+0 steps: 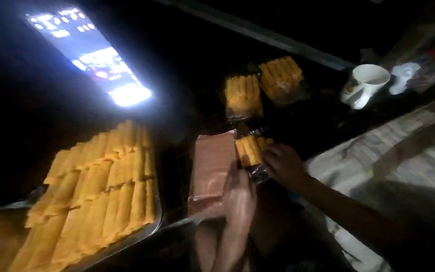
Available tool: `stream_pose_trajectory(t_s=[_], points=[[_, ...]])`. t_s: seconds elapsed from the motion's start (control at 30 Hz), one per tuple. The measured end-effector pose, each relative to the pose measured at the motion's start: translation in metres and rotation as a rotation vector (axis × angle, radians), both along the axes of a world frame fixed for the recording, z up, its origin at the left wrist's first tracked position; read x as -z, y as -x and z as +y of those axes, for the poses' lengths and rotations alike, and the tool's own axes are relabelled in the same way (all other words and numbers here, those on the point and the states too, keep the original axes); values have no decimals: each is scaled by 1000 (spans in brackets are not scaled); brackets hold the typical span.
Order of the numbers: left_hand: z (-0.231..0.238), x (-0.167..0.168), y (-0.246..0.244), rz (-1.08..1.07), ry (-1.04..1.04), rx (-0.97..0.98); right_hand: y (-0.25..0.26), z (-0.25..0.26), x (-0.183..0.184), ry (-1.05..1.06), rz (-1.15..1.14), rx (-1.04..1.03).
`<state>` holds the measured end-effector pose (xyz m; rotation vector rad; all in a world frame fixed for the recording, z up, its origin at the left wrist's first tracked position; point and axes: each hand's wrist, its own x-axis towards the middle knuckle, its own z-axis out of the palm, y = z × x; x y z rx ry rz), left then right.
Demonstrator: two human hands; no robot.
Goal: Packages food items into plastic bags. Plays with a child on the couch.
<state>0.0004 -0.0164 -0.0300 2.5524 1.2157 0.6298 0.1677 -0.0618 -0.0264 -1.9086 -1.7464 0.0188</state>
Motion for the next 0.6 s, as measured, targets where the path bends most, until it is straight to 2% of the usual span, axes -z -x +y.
stream_pose_trajectory(t_s=[0.3,0.43,0.6], points=[[0,10,-49,-12,-239,130,6,-39,10,82,165,253],[7,14,-64,-32,-232,221,4,-41,17,-53,215,244],[16,18,-76,-54,-251,217,-2,-43,10,14,318,220]])
